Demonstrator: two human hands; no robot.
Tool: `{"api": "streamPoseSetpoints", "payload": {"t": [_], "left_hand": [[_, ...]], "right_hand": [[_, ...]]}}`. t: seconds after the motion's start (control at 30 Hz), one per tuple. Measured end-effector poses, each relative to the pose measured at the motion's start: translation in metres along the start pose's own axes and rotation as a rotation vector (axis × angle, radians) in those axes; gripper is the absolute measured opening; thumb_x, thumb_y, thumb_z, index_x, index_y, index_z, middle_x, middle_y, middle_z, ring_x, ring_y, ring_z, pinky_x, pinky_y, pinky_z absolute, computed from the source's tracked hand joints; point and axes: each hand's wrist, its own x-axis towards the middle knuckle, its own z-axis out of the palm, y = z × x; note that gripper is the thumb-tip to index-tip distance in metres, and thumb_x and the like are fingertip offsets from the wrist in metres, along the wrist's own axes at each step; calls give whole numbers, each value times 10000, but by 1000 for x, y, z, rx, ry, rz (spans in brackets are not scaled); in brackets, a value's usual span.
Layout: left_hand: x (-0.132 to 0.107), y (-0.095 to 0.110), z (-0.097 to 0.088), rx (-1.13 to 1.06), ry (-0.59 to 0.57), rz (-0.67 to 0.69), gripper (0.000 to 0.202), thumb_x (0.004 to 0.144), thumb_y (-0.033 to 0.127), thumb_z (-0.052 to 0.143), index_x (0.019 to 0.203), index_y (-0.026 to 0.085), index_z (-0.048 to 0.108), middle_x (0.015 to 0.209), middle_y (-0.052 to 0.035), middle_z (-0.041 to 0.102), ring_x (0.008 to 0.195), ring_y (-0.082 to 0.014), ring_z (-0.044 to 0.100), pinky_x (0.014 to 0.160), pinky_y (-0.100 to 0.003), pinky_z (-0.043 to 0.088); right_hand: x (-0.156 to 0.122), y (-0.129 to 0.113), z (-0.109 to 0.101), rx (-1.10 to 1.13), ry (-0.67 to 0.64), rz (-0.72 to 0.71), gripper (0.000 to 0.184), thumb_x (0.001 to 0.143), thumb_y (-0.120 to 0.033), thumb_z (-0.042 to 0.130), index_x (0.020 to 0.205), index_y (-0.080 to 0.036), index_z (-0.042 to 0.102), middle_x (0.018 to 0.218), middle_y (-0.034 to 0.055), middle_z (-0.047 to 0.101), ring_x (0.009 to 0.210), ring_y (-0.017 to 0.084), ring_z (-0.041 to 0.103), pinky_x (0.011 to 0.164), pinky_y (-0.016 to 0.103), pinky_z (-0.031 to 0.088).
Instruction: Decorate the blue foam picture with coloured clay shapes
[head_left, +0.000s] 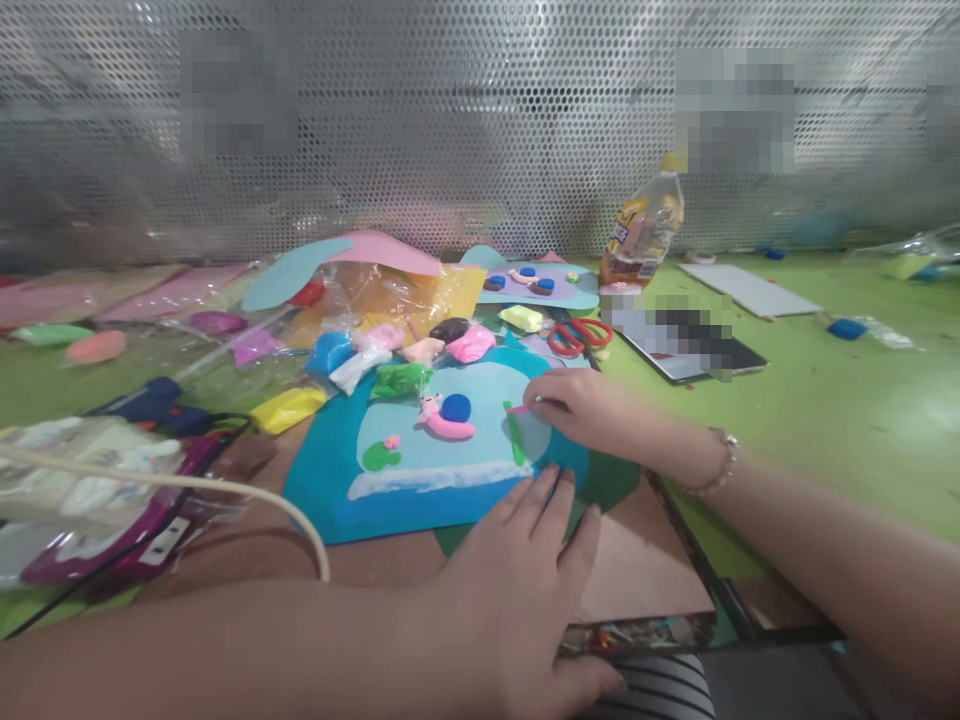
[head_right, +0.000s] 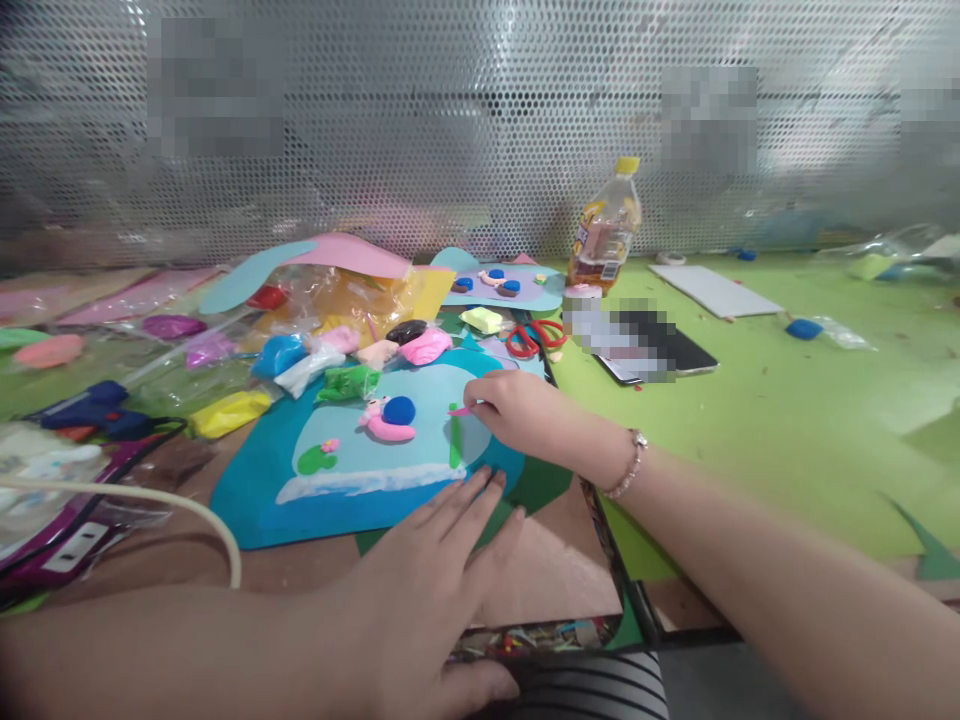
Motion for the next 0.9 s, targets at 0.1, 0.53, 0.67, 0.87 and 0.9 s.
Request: {"api": "streamPoseSetpoints", "payload": {"t": [0.1, 0.53, 0.67, 0.87, 0.9], "left_hand": [[0, 1, 0, 2, 3, -1, 872, 832, 682, 331, 1450, 90, 163, 1499, -246, 20, 1383, -364, 35, 1104, -508, 126], [1, 1, 0, 17, -3, -6, 868, 835, 677, 337, 1450, 91, 160, 1501, -241, 29, 1383, -367, 45, 1107, -501, 122], [0, 1, -1, 6, -10, -8, 875, 833, 684, 334, 1452, 93, 150, 1499, -245, 23, 1383, -366, 37, 1103, -508, 131], [0, 1, -1, -6, -8, -6, 871, 832, 679, 341, 1452, 94, 160, 1502, -240, 25, 1384, -360, 31, 1106, -503, 125], [1, 1, -1, -4, -7, -7, 874, 831, 681, 340, 1452, 93, 160, 1504, -238, 25, 1384, -363, 30, 1105, -506, 127]], "right_hand": [[0, 2, 1, 1, 2, -6, 208, 863, -136, 426, 836, -170, 630, 812, 50, 633, 754, 153, 541, 644, 255, 372], [1, 4, 2, -52, -51, -24, 213, 887, -152, 417, 884, -171, 629, 818, 55, 610, 762, 155, 532, 636, 246, 353], [1, 3, 2, -40, -41, -26, 211, 880, -150, 427, 879, -172, 637, 814, 54, 614, 754, 155, 531, 634, 250, 355], [1, 4, 2, 3, -21, -14, 214, 868, -138, 432, 859, -172, 643, 816, 53, 626, 769, 157, 539, 653, 254, 370], [1, 4, 1, 3, -25, -17, 216, 869, -141, 430, 858, -172, 644, 817, 55, 627, 771, 159, 540, 654, 256, 372]]}}
